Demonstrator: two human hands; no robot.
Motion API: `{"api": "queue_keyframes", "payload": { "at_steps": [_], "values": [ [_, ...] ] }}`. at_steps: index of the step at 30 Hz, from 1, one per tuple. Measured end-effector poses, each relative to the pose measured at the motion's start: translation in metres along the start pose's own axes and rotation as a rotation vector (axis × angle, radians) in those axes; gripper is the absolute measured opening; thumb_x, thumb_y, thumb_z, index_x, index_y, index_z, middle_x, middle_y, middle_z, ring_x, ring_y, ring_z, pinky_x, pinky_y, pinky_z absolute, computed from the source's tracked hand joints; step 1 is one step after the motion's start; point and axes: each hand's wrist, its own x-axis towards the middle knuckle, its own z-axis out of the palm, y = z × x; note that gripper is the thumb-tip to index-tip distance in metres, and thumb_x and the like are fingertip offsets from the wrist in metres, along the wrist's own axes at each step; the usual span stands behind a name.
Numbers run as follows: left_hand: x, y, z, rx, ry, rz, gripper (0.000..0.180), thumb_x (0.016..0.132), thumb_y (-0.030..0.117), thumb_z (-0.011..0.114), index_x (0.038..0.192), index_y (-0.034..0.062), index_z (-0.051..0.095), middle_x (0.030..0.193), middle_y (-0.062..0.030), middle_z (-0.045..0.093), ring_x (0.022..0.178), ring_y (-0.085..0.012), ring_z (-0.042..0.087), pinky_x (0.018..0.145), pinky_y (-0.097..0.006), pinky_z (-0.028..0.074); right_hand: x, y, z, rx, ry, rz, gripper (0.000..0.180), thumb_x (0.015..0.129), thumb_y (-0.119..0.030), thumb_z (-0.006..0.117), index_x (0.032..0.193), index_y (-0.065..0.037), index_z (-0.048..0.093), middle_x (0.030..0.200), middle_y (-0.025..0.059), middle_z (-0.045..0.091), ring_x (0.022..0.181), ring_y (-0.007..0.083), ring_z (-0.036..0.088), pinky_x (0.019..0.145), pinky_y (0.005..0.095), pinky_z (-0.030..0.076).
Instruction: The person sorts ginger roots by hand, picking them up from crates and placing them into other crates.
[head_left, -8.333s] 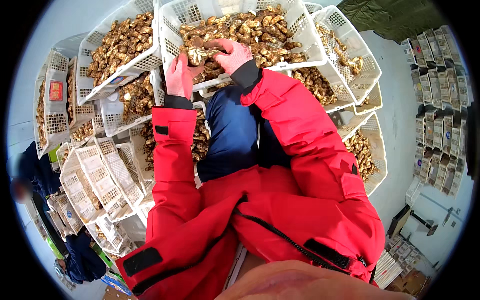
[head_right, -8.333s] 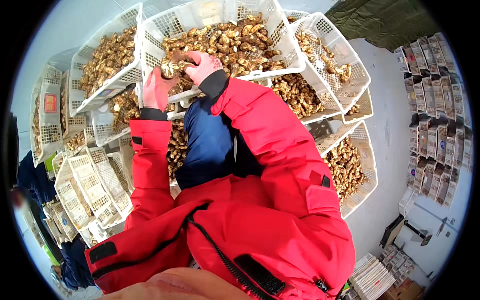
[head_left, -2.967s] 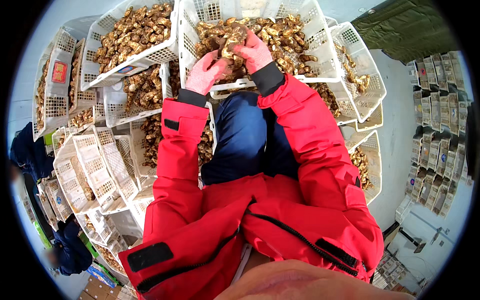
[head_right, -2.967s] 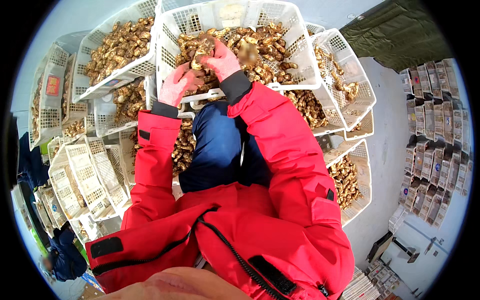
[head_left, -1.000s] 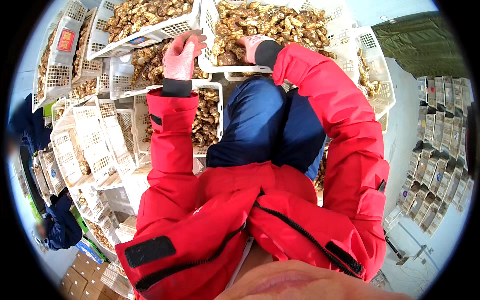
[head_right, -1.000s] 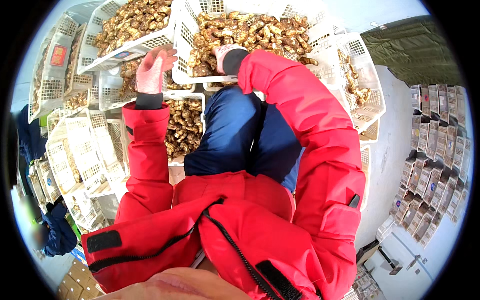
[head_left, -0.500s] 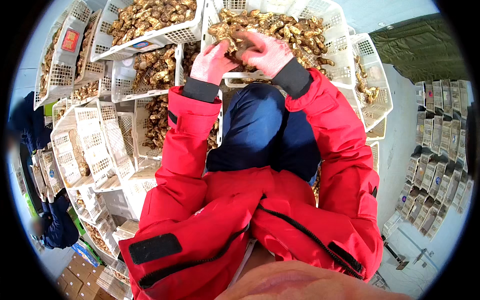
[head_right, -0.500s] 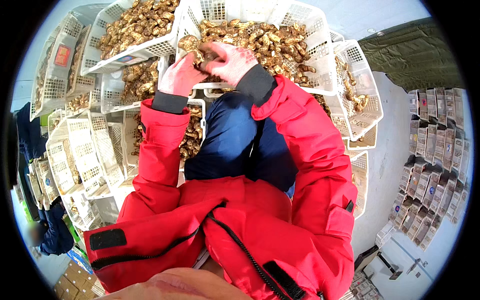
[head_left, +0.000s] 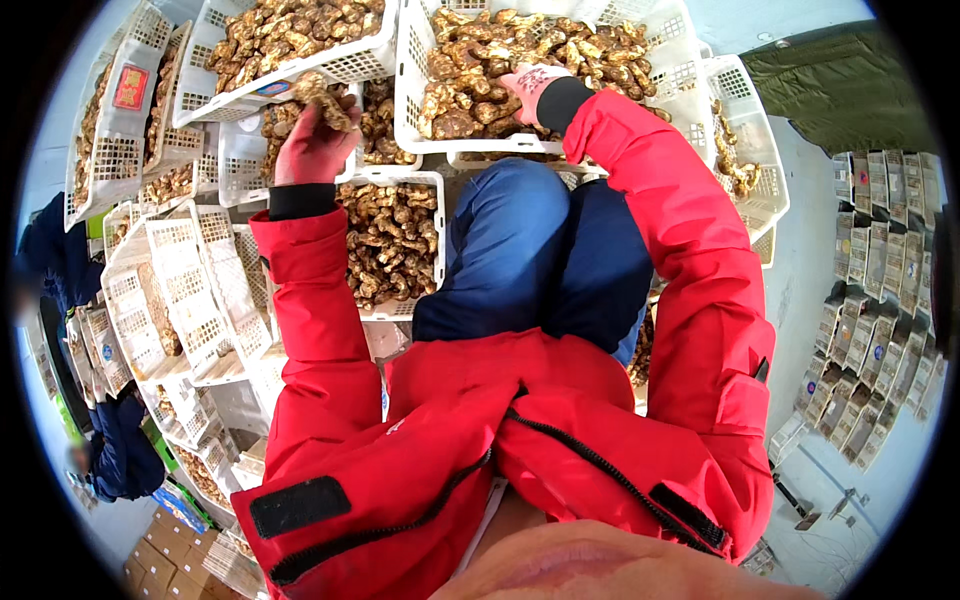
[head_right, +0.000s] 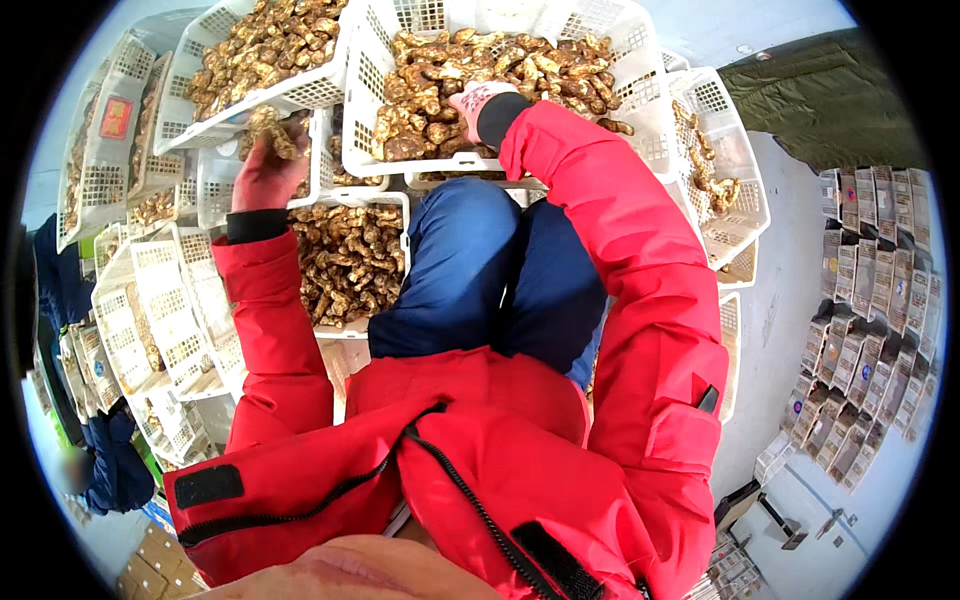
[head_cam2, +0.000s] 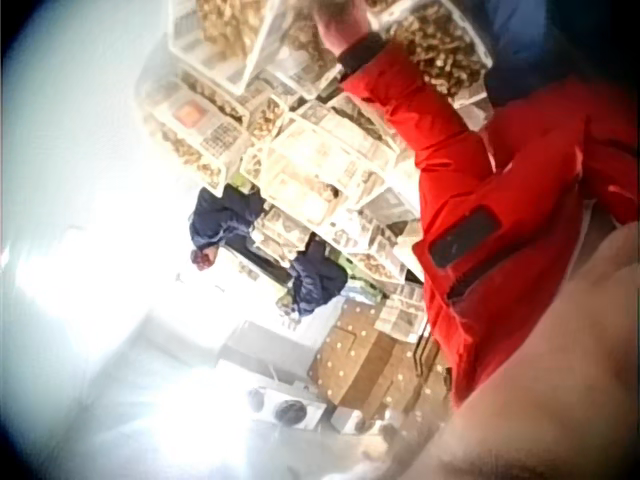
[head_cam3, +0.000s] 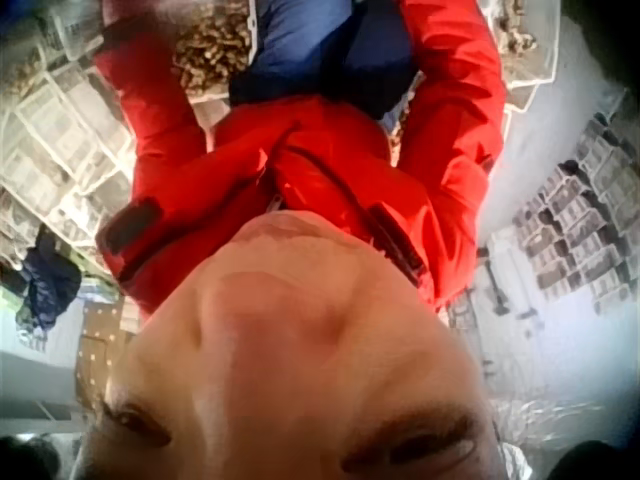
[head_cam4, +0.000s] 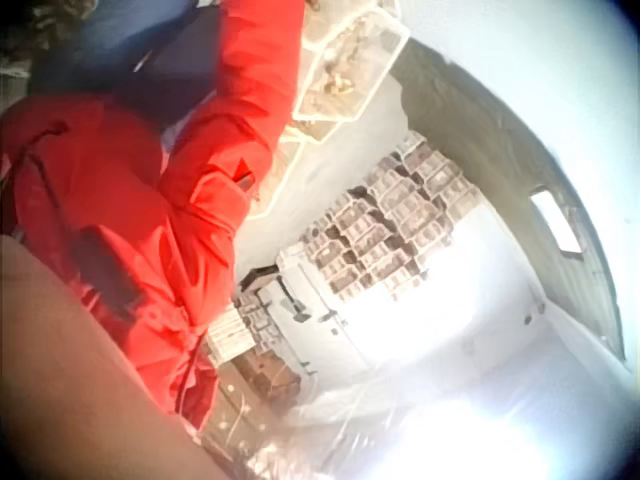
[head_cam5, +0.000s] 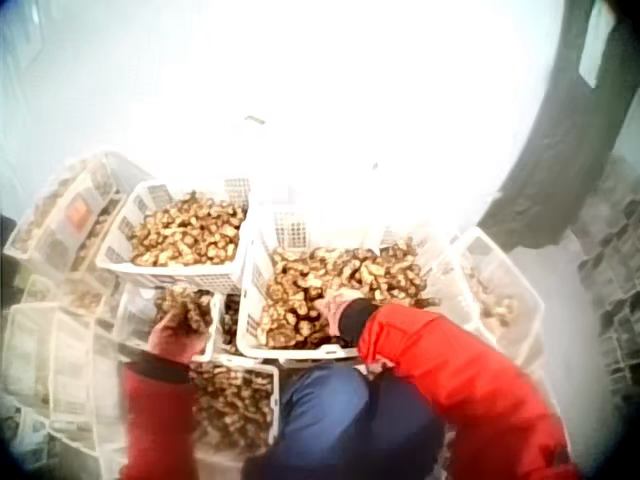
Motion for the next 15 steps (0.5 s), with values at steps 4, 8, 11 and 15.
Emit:
{"api": "queue_keyframes", "payload": {
  "at_steps": [4,8,11,15],
  "values": [
    [0.003,-0.029,0.017,0.415,0.254,0.097,0.032,0.082,0.013,0.048,0.11,-0.0024,0.042,0.116,-0.0227,0.042,0.106,-0.0363,0.042,0.088,-0.051,0.032,0.006,0.015,0.007,0.199,0.158,0.006,0.036,0.072,-0.024,0.051,0.106,-0.013,0.051,0.101,0.0114,0.056,0.094,0.0241,0.052,0.079,0.0341,0.043],
    [0.013,-0.058,0.048,0.748,0.309,0.039,0.036,0.077,0.014,0.055,0.106,-0.0026,0.042,0.105,-0.0165,0.05,0.095,-0.0287,0.05,0.079,-0.039,0.04,-0.017,0.04,-0.006,1.414,0.073,0.107,0.036,0.082,-0.023,0.047,0.115,-0.009,0.045,0.104,0.0078,0.054,0.08,0.0181,0.058,0.068,0.0273,0.047],
    [0.025,-0.074,0.061,1.076,0.342,0.065,0.043,0.076,0.017,0.056,0.108,-0.0063,0.041,0.097,-0.0123,0.055,0.083,-0.0188,0.055,0.063,-0.028,0.044,-0.04,0.05,-0.007,1.856,0.155,-0.211,0.042,0.085,-0.028,0.046,0.119,-0.004,0.039,0.097,0.0075,0.054,0.072,0.0151,0.056,0.059,0.0231,0.044],
    [0.041,-0.088,0.043,1.462,0.385,0.089,0.042,0.074,0.014,0.06,0.108,-0.006,0.046,0.092,-0.0097,0.057,0.075,-0.0111,0.055,0.06,-0.02,0.044,-0.06,0.034,-0.023,1.785,0.168,-0.283,0.046,0.086,-0.035,0.041,0.117,-0.002,0.041,0.084,0.0099,0.055,0.061,0.0102,0.048,0.054,0.0195,0.037]
  ]
}}
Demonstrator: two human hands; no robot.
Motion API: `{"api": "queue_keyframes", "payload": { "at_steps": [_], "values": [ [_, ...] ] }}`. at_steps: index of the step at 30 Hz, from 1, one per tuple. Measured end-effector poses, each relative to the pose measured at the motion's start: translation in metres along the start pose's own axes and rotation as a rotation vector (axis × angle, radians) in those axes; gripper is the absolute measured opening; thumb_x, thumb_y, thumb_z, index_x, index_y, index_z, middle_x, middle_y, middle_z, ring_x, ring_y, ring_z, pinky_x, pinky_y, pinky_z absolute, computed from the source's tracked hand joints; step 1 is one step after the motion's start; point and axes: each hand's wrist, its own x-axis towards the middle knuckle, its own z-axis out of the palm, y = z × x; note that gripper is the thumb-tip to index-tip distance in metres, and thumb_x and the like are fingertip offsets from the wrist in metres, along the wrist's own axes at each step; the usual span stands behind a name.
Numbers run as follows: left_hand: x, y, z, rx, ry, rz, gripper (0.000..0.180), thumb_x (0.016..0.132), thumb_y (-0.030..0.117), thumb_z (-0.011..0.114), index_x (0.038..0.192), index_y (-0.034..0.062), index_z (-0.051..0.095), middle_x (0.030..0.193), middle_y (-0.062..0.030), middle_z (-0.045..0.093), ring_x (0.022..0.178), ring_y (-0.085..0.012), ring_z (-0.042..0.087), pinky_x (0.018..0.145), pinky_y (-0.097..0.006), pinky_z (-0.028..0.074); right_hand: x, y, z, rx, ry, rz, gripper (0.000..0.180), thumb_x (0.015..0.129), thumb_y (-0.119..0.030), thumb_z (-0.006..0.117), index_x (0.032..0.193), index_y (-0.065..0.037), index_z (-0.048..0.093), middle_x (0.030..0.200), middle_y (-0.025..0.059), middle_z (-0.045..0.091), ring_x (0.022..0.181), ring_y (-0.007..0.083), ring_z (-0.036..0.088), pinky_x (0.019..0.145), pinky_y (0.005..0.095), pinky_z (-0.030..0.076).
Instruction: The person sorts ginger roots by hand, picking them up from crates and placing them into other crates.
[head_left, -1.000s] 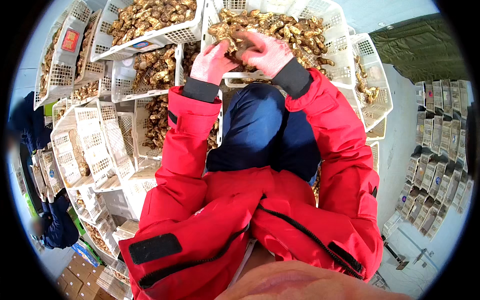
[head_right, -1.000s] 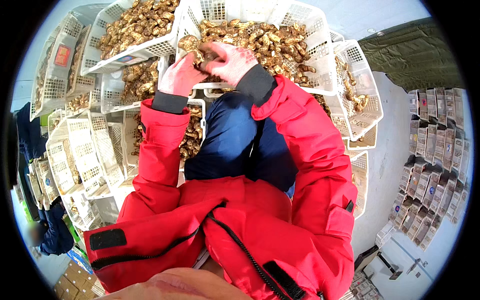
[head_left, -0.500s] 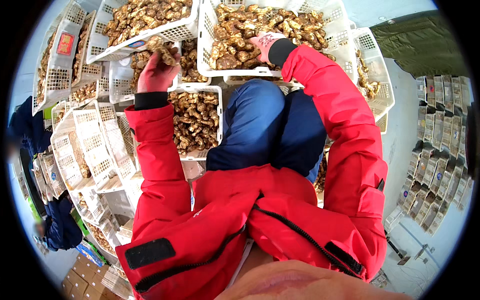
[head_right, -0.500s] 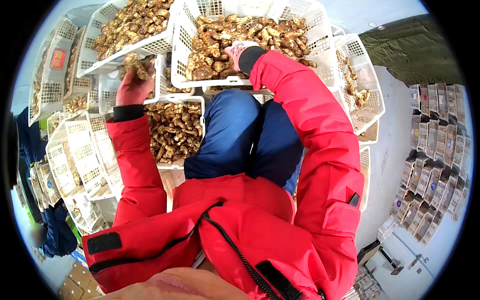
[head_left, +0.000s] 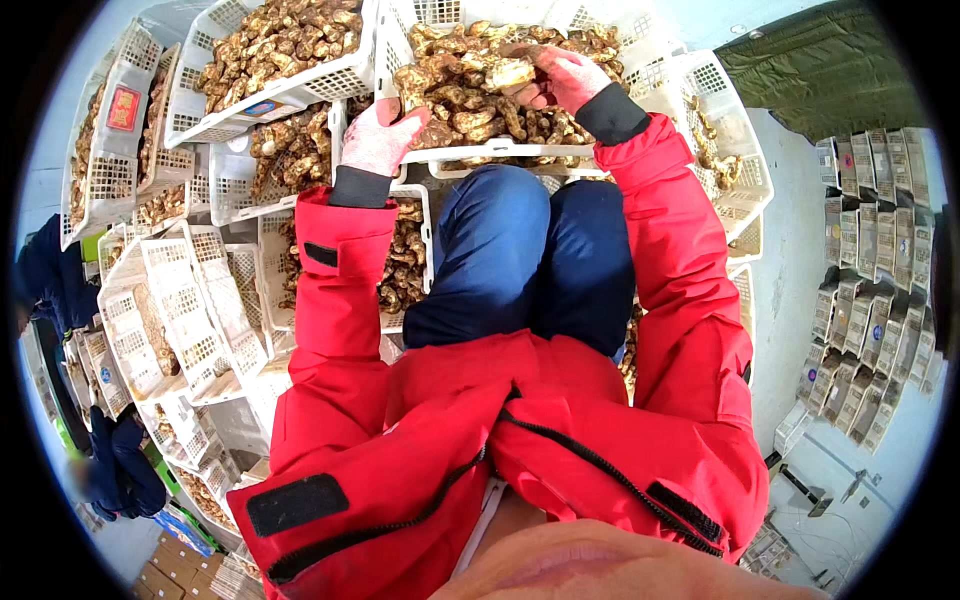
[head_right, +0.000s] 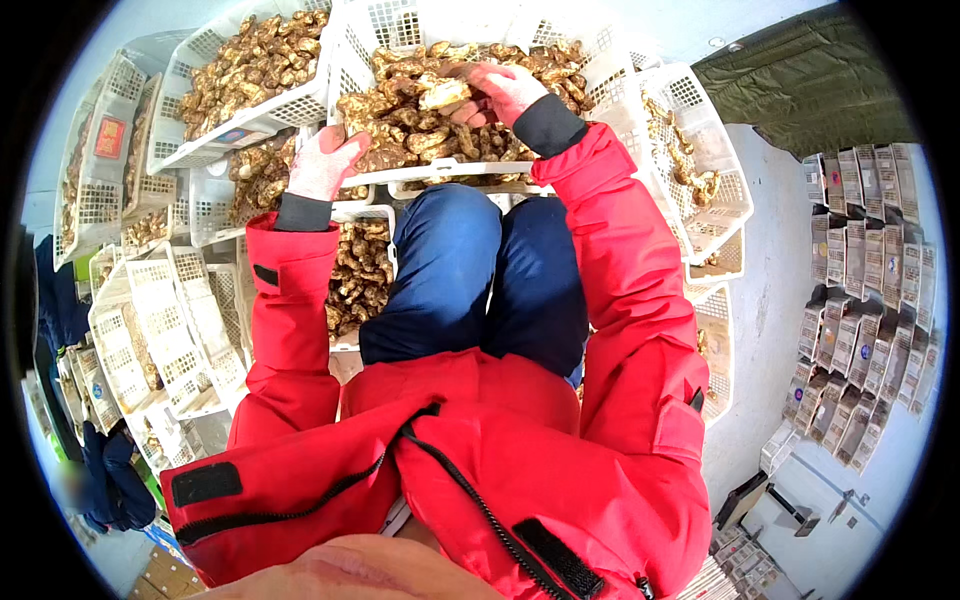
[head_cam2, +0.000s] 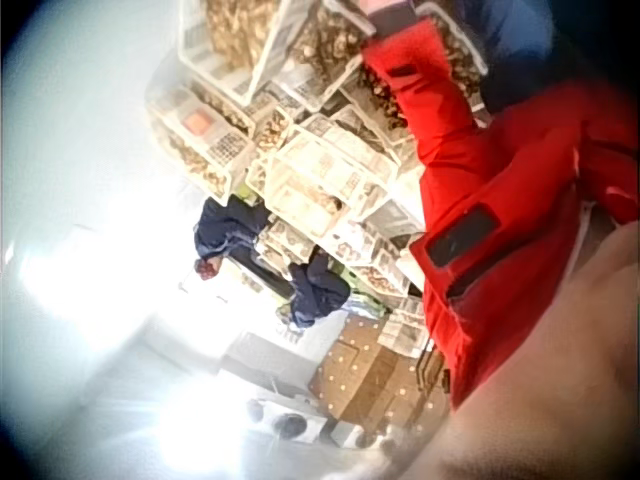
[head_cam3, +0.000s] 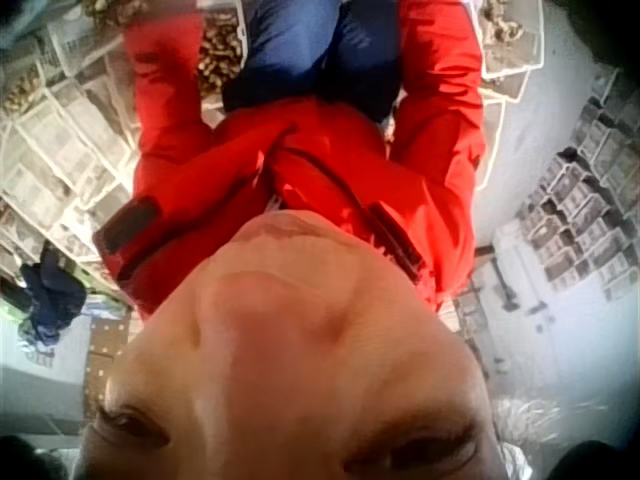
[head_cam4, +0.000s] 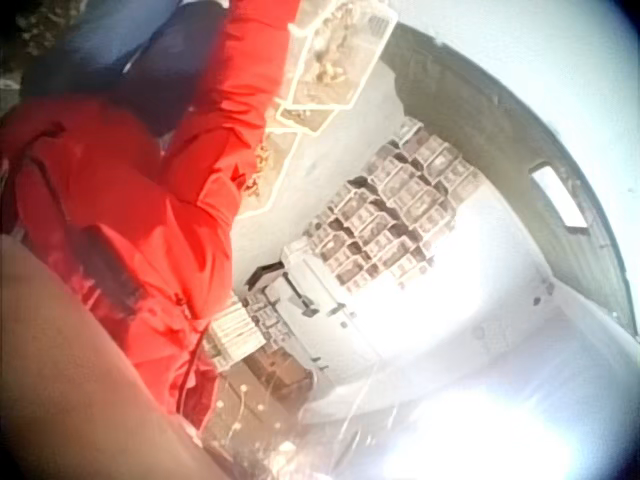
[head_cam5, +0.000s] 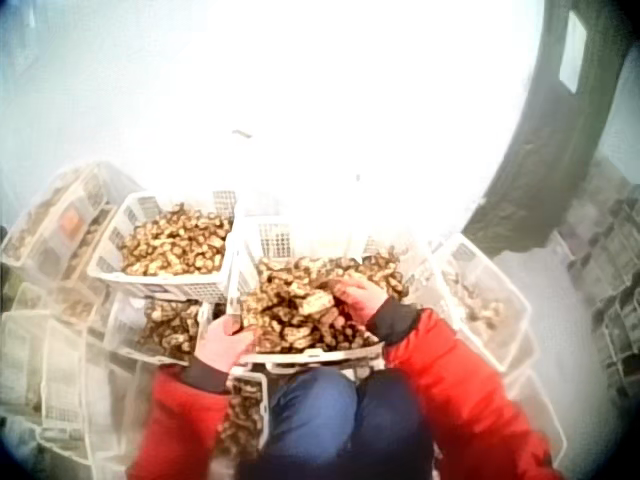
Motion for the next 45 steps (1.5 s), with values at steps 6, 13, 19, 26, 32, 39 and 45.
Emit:
{"api": "queue_keyframes", "payload": {
  "at_steps": [6,13,19,26,32,39,45],
  "values": [
    [-0.014,0.044,0.032,-0.001,-0.045,0.189,0.052,0.071,0.02,0.063,0.111,-0.0063,0.042,0.103,-0.0145,0.053,0.086,-0.0157,0.053,0.071,-0.025,0.043,-0.011,-0.017,0.024,-0.286,0.018,-0.02,0.044,0.082,-0.035,0.042,0.115,-0.006,0.045,0.084,0.0036,0.057,0.062,0.0087,0.055,0.056,0.02,0.044],
    [-0.037,0.059,0.05,0.568,0.121,0.334,0.047,0.069,0.024,0.062,0.107,0.0004,0.047,0.101,-0.0159,0.055,0.091,-0.0233,0.055,0.074,-0.029,0.043,-0.01,-0.035,0.061,-0.589,0.078,-0.098,0.035,0.08,-0.02,0.043,0.113,-0.01,0.048,0.074,0.0009,0.054,0.067,0.0068,0.05,0.06,0.021,0.041],
    [-0.042,0.056,0.045,0.685,0.28,0.462,0.038,0.07,0.025,0.06,0.103,0.0083,0.052,0.088,-0.0098,0.06,0.073,-0.0218,0.059,0.063,-0.028,0.045,-0.001,-0.013,0.013,-0.159,0.262,-0.011,0.036,0.085,-0.02,0.04,0.118,-0.007,0.041,0.096,0.0092,0.057,0.079,0.015,0.057,0.066,0.0236,0.046],
    [-0.043,0.054,0.04,0.755,0.266,0.456,0.039,0.07,0.03,0.06,0.101,0.0073,0.053,0.084,-0.0133,0.059,0.075,-0.0257,0.058,0.065,-0.031,0.045,0.005,0.021,-0.031,-0.342,0.271,0.173,0.035,0.084,-0.022,0.045,0.116,-0.008,0.044,0.093,0.0064,0.058,0.072,0.0135,0.057,0.063,0.0253,0.047],
    [-0.026,0.019,0.028,0.836,0.125,0.188,0.045,0.069,0.042,0.056,0.098,0.0074,0.054,0.083,-0.0132,0.059,0.078,-0.0274,0.057,0.067,-0.035,0.044,0.025,0.02,-0.022,-1.347,0.112,0.347,0.035,0.072,-0.032,0.049,0.101,-0.014,0.057,0.089,0.012,0.06,0.082,0.0237,0.057,0.074,0.0327,0.043],
    [-0.014,0.019,0.035,1.058,0.111,0.198,0.041,0.069,0.04,0.056,0.096,0.0103,0.054,0.084,-0.0099,0.06,0.079,-0.0259,0.057,0.068,-0.035,0.043,0.057,0.053,0.011,-1.806,-0.157,0.447,0.049,0.068,-0.03,0.056,0.114,-0.015,0.046,0.102,0.0117,0.055,0.095,0.0257,0.052,0.082,0.0335,0.041],
    [-0.014,0.028,0.037,1.102,0.061,0.111,0.044,0.069,0.043,0.055,0.099,0.0108,0.053,0.086,-0.0103,0.059,0.081,-0.0258,0.057,0.068,-0.035,0.043,0.047,0.044,-0.009,-1.314,0.188,0.316,0.032,0.062,-0.023,0.06,0.093,-0.016,0.061,0.09,0.0085,0.061,0.08,0.0186,0.058,0.068,0.0286,0.046]
  ]
}}
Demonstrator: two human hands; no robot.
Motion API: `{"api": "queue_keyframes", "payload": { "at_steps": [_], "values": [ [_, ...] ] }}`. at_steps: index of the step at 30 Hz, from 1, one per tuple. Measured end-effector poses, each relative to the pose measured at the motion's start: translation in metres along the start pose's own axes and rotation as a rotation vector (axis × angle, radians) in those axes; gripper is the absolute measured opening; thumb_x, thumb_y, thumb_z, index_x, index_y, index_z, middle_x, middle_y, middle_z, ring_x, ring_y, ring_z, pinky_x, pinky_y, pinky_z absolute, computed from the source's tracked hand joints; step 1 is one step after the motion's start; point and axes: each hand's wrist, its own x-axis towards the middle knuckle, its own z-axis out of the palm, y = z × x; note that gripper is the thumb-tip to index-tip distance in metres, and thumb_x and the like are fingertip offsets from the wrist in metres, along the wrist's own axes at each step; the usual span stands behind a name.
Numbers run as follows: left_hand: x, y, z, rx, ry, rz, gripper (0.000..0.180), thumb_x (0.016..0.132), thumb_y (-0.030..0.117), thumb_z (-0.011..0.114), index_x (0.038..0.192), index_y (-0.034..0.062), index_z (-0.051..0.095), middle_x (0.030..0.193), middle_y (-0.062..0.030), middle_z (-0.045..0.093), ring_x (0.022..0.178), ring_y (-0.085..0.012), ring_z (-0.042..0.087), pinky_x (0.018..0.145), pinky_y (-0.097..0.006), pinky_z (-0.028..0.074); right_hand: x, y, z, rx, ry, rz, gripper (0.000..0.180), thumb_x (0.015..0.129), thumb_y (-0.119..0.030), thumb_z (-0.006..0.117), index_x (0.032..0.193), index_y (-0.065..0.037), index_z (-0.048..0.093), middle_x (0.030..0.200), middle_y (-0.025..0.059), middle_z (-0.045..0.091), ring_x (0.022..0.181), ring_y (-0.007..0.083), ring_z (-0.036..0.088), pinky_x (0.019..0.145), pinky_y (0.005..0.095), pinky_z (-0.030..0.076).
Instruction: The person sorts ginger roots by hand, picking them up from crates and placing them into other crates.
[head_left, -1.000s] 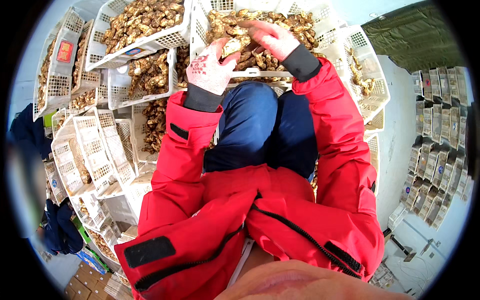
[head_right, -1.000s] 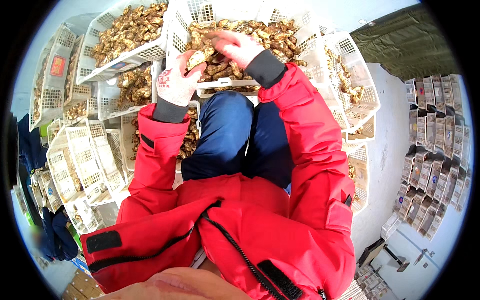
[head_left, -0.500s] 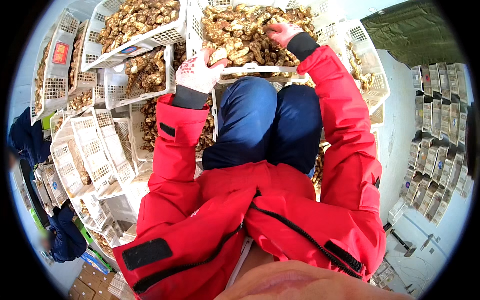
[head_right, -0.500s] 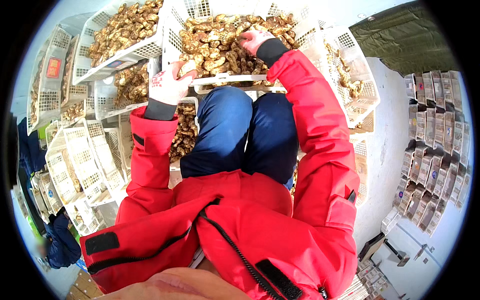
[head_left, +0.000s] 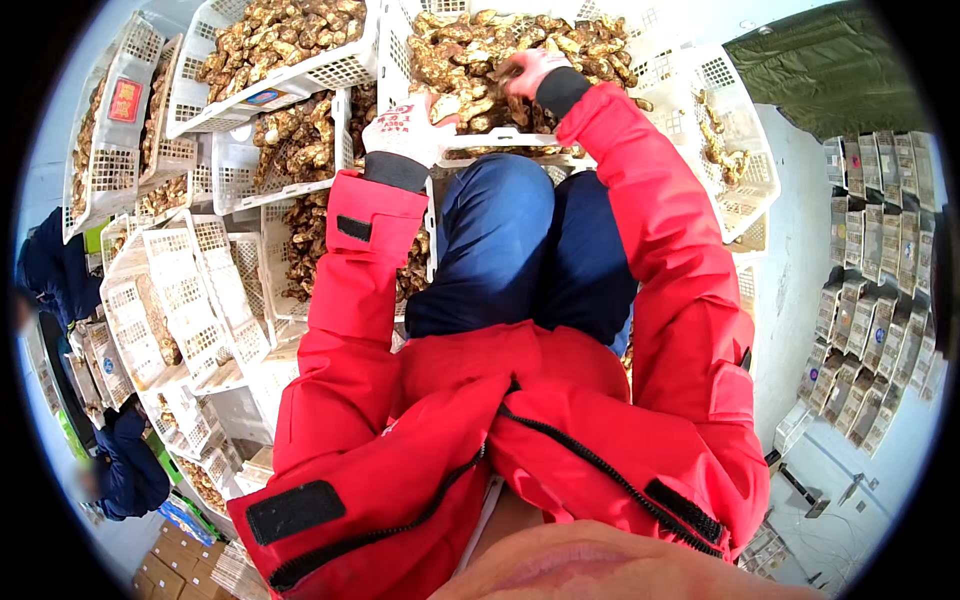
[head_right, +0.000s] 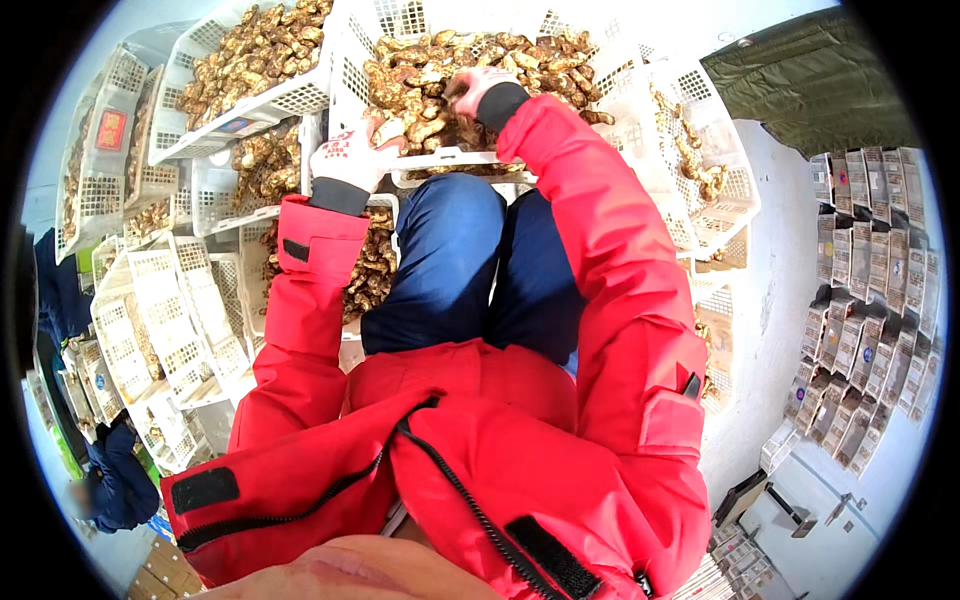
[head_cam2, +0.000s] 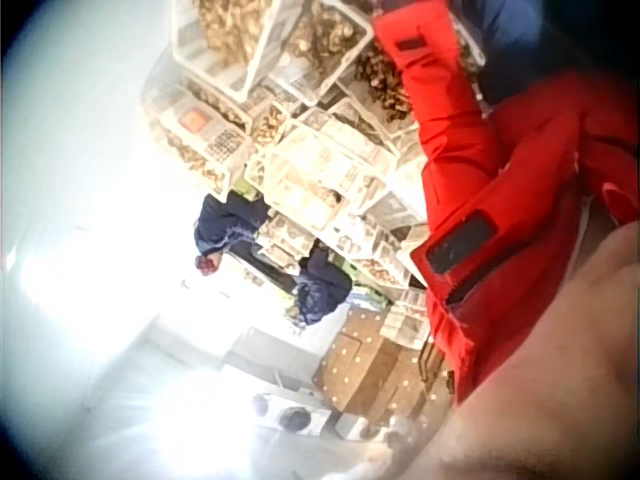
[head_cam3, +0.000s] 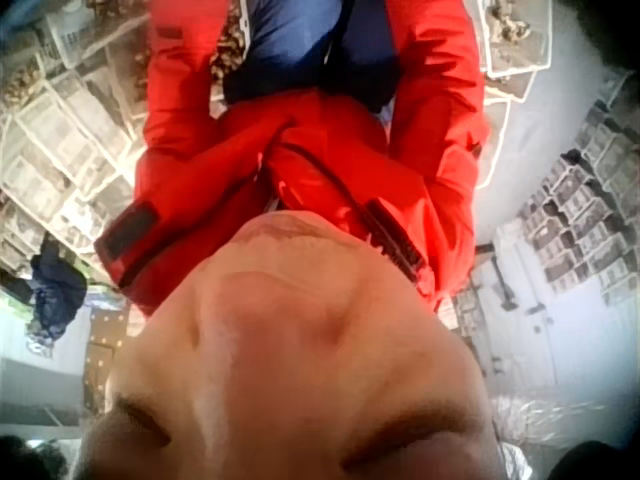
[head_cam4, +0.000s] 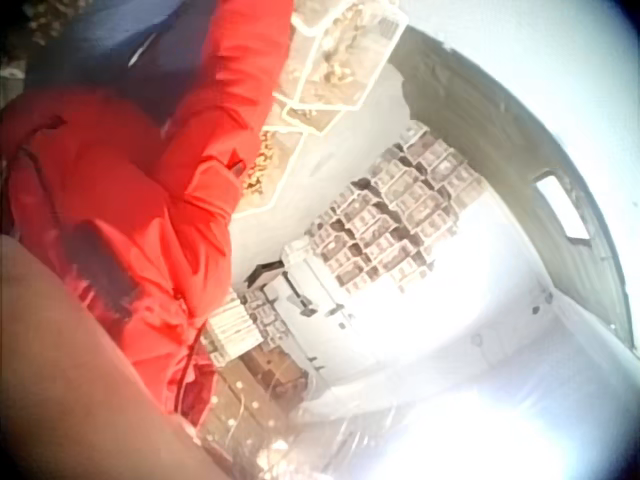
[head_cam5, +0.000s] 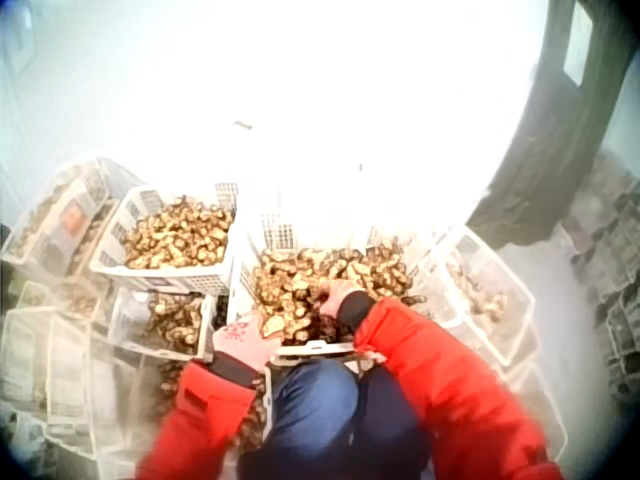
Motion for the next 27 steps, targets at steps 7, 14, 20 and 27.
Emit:
{"api": "queue_keyframes", "payload": {
  "at_steps": [7,14,20,27],
  "values": [
    [-0.003,0.005,-0.003,-0.1,0.014,-0.031,0.038,0.069,0.039,0.055,0.095,0.0116,0.054,0.083,-0.0101,0.059,0.078,-0.0266,0.057,0.067,-0.036,0.043,-0.047,0.012,-0.016,1.614,-0.081,-0.333,0.048,0.075,-0.018,0.058,0.118,-0.006,0.04,0.067,-0.0055,0.044,0.063,0.0072,0.044,0.065,0.0236,0.037],
    [-0.001,0.002,0.002,-0.039,0.016,-0.017,0.04,0.07,0.041,0.054,0.098,0.0127,0.053,0.086,-0.011,0.059,0.079,-0.0269,0.057,0.067,-0.036,0.043,-0.058,0.001,-0.017,1.805,-0.159,-0.542,0.059,0.074,-0.021,0.06,0.122,-0.002,0.032,0.064,-0.0074,0.041,0.061,0.0066,0.04,0.062,0.0247,0.034],
    [0.008,-0.004,0.015,-0.201,0.19,0.0,0.06,0.068,0.047,0.055,0.111,0.0057,0.045,0.094,-0.0142,0.058,0.086,-0.0274,0.056,0.074,-0.035,0.042,-0.059,-0.005,-0.012,1.763,-0.061,-0.527,0.056,0.075,-0.012,0.054,0.124,-0.003,0.028,0.065,-0.0065,0.045,0.062,0.0056,0.043,0.073,0.0263,0.038],
    [0.008,0.025,0.014,-0.907,0.027,0.134,0.049,0.076,0.022,0.056,0.115,-0.0018,0.038,0.098,-0.0126,0.055,0.086,-0.0191,0.055,0.065,-0.027,0.044,-0.054,-0.033,-0.005,1.482,0.281,-0.438,0.043,0.076,-0.006,0.053,0.117,-0.003,0.042,0.1,0.0053,0.053,0.085,0.0117,0.052,0.077,0.0258,0.042]
  ]
}}
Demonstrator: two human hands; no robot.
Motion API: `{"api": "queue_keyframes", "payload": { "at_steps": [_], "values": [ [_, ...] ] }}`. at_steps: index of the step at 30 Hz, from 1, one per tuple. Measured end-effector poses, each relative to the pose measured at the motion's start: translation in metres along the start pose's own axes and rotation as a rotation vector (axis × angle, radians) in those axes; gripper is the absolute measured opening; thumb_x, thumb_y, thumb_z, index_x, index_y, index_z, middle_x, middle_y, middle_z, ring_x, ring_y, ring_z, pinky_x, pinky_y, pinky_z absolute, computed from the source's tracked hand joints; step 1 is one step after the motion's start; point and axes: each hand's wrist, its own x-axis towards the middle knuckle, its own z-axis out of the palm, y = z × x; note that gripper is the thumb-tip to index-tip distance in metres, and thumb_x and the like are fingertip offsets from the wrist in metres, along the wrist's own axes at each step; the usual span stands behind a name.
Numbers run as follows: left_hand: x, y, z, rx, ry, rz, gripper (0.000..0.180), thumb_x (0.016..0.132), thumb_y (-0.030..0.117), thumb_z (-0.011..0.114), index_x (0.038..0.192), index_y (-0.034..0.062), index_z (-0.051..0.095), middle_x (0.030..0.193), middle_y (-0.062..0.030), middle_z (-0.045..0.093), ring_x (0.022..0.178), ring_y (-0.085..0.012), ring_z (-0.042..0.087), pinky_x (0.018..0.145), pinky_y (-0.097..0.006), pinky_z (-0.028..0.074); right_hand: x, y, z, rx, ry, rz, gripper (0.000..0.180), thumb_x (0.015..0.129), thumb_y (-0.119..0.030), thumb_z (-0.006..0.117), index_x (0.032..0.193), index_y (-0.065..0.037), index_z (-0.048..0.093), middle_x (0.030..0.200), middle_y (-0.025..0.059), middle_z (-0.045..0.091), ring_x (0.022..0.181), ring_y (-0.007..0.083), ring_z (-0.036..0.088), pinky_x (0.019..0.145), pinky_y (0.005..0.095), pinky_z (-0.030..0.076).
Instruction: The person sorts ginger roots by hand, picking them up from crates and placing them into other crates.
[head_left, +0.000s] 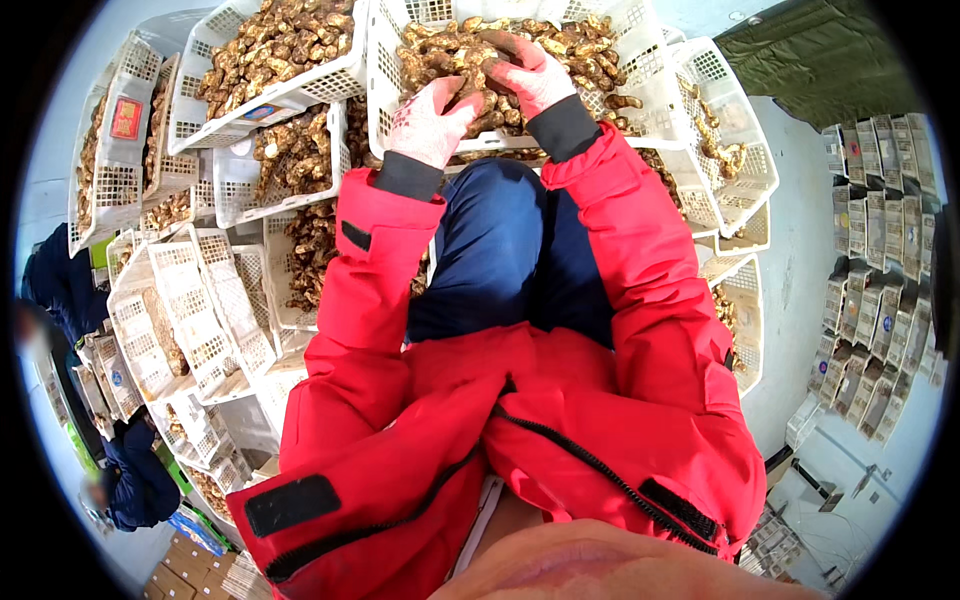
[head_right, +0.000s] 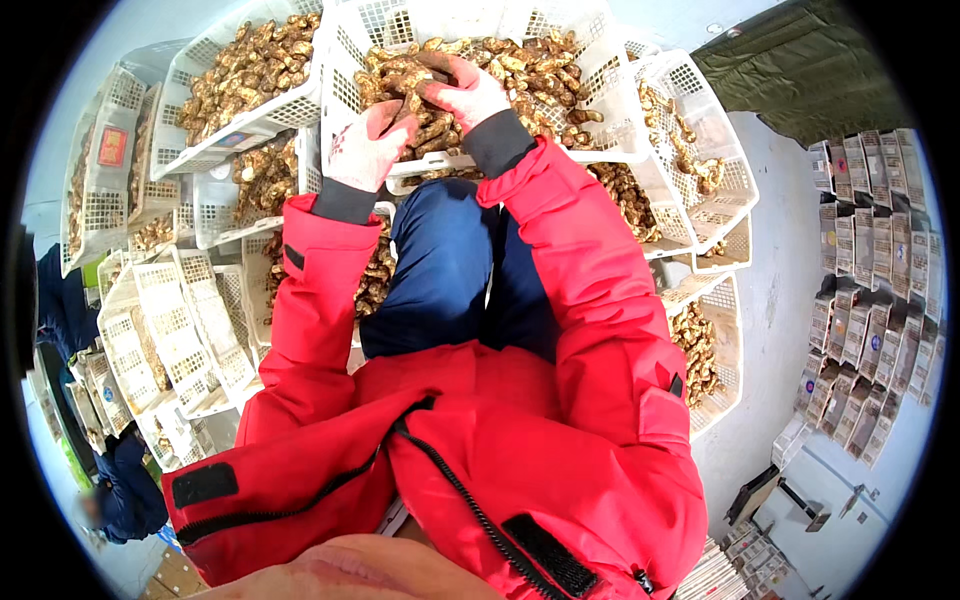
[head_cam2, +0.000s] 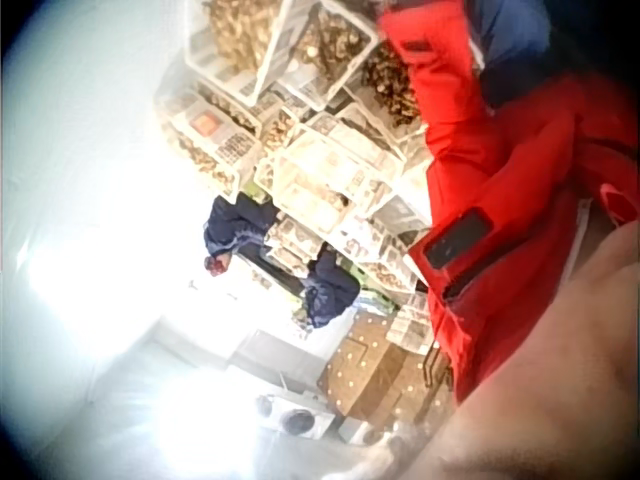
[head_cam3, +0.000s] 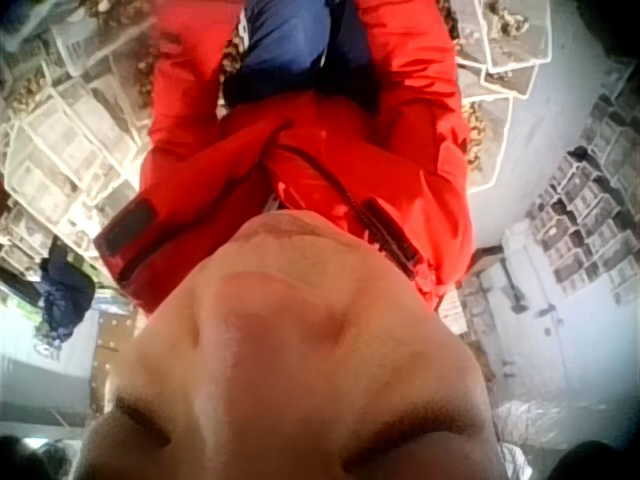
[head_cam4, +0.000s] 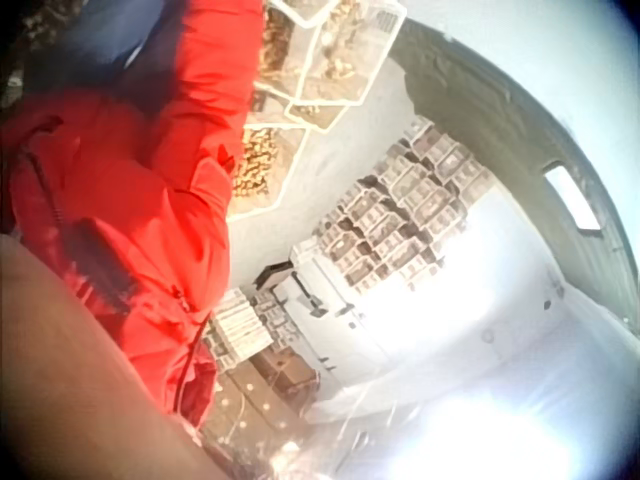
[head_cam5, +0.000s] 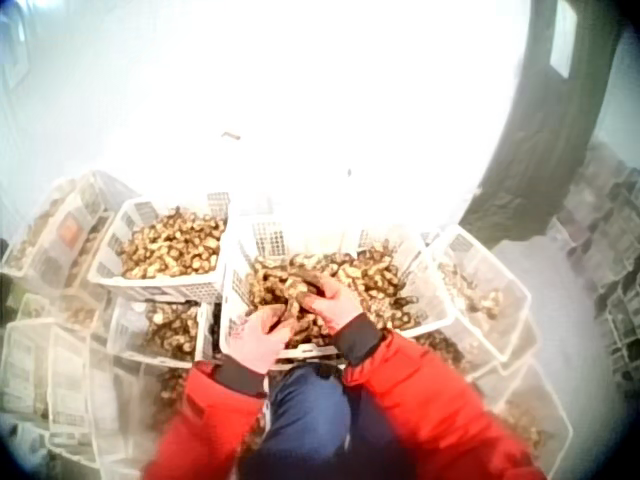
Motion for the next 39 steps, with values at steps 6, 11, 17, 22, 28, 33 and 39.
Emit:
{"api": "queue_keyframes", "payload": {
  "at_steps": [6,11,17,22,28,33,39],
  "values": [
    [-0.002,0.012,-0.011,-0.882,-0.158,-0.219,0.038,0.085,0.031,0.043,0.112,0.0039,0.041,0.083,-0.0044,0.056,0.061,-0.0104,0.049,0.052,-0.02,0.038,-0.011,0.0,0.002,0.256,-0.083,0.072,0.059,0.081,-0.023,0.053,0.128,-0.007,0.02,0.114,0.0111,0.044,0.101,0.0242,0.048,0.083,0.032,0.039],
    [-0.011,0.006,0.002,-1.126,-0.187,-0.355,0.041,0.084,0.04,0.042,0.105,0.0048,0.046,0.081,-0.0068,0.057,0.06,-0.0102,0.047,0.05,-0.022,0.036,-0.01,0.015,0.006,0.711,-0.511,0.097,0.069,0.076,-0.017,0.058,0.129,-0.005,0.016,0.109,0.0088,0.048,0.097,0.0195,0.049,0.081,0.0294,0.04],
    [-0.013,0.011,0.01,-0.606,-0.276,-0.339,0.052,0.085,0.05,0.03,0.099,0.0043,0.051,0.082,-0.004,0.059,0.059,-0.0098,0.052,0.05,-0.02,0.039,-0.01,-0.005,0.021,0.439,-0.169,-0.018,0.059,0.071,0.003,0.056,0.124,-0.002,0.03,0.108,0.0074,0.05,0.095,0.0141,0.049,0.08,0.0245,0.04],
    [-0.016,0.009,0.021,-0.994,-0.176,-0.349,0.04,0.086,0.041,0.037,0.102,0.0071,0.049,0.082,-0.0035,0.054,0.065,-0.0099,0.05,0.054,-0.021,0.039,-0.017,-0.012,0.023,0.197,0.007,0.028,0.056,0.071,0.004,0.053,0.123,-0.003,0.033,0.1,0.0072,0.054,0.08,0.012,0.052,0.063,0.0235,0.043],
    [-0.019,0.012,0.019,-1.224,-0.186,-0.513,0.03,0.085,0.035,0.043,0.094,0.0064,0.05,0.072,-0.0018,0.047,0.058,-0.0098,0.04,0.048,-0.021,0.033,-0.015,-0.005,0.021,0.286,-0.035,0.076,0.056,0.073,-0.002,0.054,0.124,-0.006,0.032,0.097,0.0023,0.052,0.067,0.0108,0.052,0.059,0.0268,0.043],
    [-0.02,0.019,0.006,-1.08,-0.277,-0.577,0.034,0.085,0.037,0.04,0.088,0.0042,0.051,0.063,-0.0002,0.044,0.051,-0.0096,0.038,0.043,-0.02,0.029,-0.027,-0.009,0.017,0.491,-0.108,0.199,0.064,0.074,-0.003,0.052,0.128,-0.002,0.018,0.075,-0.0009,0.044,0.065,0.0078,0.045,0.061,0.0215,0.039],
    [-0.015,0.0,0.017,-0.568,-0.213,-0.504,0.044,0.086,0.043,0.035,0.096,0.0021,0.049,0.073,-0.0028,0.052,0.047,-0.0102,0.042,0.042,-0.02,0.033,-0.022,0.017,0.002,0.481,0.129,0.183,0.065,0.069,0.006,0.05,0.128,-0.001,0.023,0.073,-0.0009,0.046,0.06,0.0084,0.045,0.057,0.0227,0.04]
  ]
}}
